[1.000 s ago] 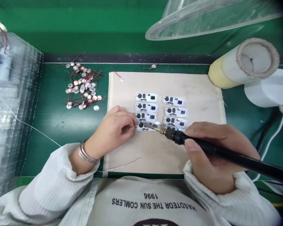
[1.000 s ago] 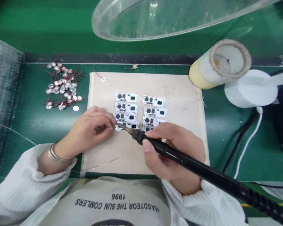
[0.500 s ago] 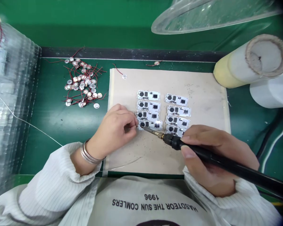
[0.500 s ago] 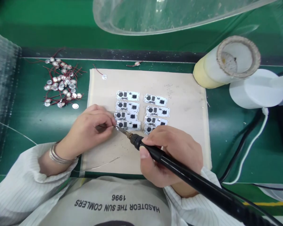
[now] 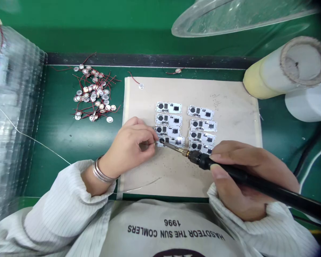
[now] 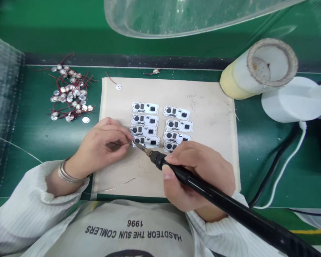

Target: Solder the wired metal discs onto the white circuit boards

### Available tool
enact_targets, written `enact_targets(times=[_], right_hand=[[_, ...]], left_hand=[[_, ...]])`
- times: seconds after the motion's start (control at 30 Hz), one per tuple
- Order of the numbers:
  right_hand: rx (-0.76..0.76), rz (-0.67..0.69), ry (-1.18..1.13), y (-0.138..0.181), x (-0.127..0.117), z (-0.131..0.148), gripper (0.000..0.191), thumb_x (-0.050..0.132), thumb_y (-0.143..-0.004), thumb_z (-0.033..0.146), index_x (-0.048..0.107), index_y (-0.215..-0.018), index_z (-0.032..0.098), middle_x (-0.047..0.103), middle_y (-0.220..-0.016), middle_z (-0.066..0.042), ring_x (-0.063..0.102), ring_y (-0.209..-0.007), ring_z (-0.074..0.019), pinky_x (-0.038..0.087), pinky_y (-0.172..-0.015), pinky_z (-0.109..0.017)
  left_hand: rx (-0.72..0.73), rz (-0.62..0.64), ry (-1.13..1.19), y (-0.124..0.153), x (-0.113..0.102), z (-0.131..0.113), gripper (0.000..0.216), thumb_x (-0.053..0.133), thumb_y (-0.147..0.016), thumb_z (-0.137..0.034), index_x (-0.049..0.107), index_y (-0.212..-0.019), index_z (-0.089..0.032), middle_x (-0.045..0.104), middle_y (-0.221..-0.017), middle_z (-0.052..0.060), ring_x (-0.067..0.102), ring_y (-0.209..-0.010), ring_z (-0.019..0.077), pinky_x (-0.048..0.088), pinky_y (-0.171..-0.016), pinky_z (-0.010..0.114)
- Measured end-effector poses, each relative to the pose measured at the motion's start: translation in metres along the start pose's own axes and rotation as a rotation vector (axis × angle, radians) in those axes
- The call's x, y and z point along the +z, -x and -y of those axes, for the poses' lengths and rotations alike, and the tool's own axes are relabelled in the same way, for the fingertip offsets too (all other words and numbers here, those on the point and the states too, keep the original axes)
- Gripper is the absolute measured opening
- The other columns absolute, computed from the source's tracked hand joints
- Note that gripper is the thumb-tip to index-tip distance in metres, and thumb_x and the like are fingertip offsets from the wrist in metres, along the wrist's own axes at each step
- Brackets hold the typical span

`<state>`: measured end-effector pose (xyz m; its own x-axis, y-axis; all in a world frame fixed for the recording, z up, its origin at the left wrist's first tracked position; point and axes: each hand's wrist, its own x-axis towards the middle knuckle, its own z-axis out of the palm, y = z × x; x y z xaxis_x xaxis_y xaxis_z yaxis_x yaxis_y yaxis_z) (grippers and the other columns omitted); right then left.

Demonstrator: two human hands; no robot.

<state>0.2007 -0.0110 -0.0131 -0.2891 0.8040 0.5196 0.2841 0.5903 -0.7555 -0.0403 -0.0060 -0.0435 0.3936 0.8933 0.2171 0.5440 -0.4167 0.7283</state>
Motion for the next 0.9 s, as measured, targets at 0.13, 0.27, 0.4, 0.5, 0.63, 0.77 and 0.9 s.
enact_targets(times=[0.13,0.27,0.4,0.5,0.63,0.77,0.9], right_hand=[[0.005,0.022,0.033,-0.004,0.001,0.004,0.026,0.064,-0.067,0.003,0.061,-0.087,0.019,0.06,-0.063,0.002,0.059,-0.051,-0.0133,0.05,-0.042,-0.026],[0.035,0.016,0.122,-0.004,0.001,0.01,0.021,0.065,-0.07,0.005,0.061,-0.084,0.019,0.062,-0.065,0.001,0.064,-0.057,-0.0147,0.055,-0.049,-0.028],[0.053,0.084,0.137,-0.004,0.0,0.012,0.021,0.067,-0.072,0.006,0.061,-0.086,0.02,0.063,-0.066,0.001,0.065,-0.058,-0.015,0.056,-0.049,-0.027],[0.049,0.095,0.13,-0.005,-0.002,0.012,0.021,0.067,-0.072,0.006,0.061,-0.086,0.019,0.064,-0.067,-0.001,0.064,-0.057,-0.0154,0.056,-0.048,-0.027],[0.05,0.127,0.123,-0.005,-0.002,0.011,0.021,0.067,-0.072,0.004,0.061,-0.086,0.018,0.063,-0.066,-0.002,0.064,-0.056,-0.0152,0.056,-0.047,-0.026],[0.028,0.12,0.112,-0.006,-0.001,0.011,0.019,0.067,-0.072,0.006,0.061,-0.085,0.018,0.062,-0.064,-0.001,0.063,-0.055,-0.0151,0.055,-0.046,-0.026],[0.042,0.145,0.132,-0.006,-0.003,0.012,0.019,0.066,-0.072,0.006,0.061,-0.086,0.019,0.062,-0.065,-0.001,0.064,-0.055,-0.0148,0.055,-0.046,-0.025]], left_hand=[[-0.006,0.005,-0.009,-0.001,0.0,0.001,0.017,0.063,-0.075,-0.004,0.058,-0.065,-0.018,0.075,-0.085,-0.002,0.059,-0.073,0.0141,0.044,-0.079,0.035],[-0.001,0.01,-0.023,-0.001,0.0,0.001,0.018,0.063,-0.073,-0.003,0.057,-0.064,-0.017,0.075,-0.084,-0.003,0.059,-0.072,0.0137,0.044,-0.079,0.035],[-0.01,0.004,-0.03,-0.002,0.001,0.001,0.019,0.062,-0.072,-0.001,0.056,-0.063,-0.017,0.075,-0.083,-0.002,0.059,-0.072,0.0135,0.044,-0.078,0.034],[-0.027,0.002,-0.031,-0.001,0.002,0.001,0.019,0.061,-0.071,0.0,0.055,-0.063,-0.017,0.075,-0.082,-0.002,0.06,-0.073,0.0145,0.045,-0.078,0.034],[-0.042,-0.001,-0.033,-0.001,0.002,0.001,0.019,0.061,-0.071,-0.001,0.055,-0.064,-0.018,0.075,-0.081,-0.002,0.06,-0.074,0.0155,0.046,-0.079,0.035],[-0.04,0.003,-0.04,-0.001,0.002,0.001,0.019,0.061,-0.071,-0.001,0.055,-0.064,-0.017,0.075,-0.082,-0.002,0.06,-0.074,0.0156,0.046,-0.079,0.035],[-0.038,0.008,-0.052,-0.001,0.002,0.001,0.019,0.061,-0.071,-0.001,0.055,-0.064,-0.017,0.075,-0.081,-0.001,0.06,-0.074,0.0154,0.047,-0.079,0.035]])
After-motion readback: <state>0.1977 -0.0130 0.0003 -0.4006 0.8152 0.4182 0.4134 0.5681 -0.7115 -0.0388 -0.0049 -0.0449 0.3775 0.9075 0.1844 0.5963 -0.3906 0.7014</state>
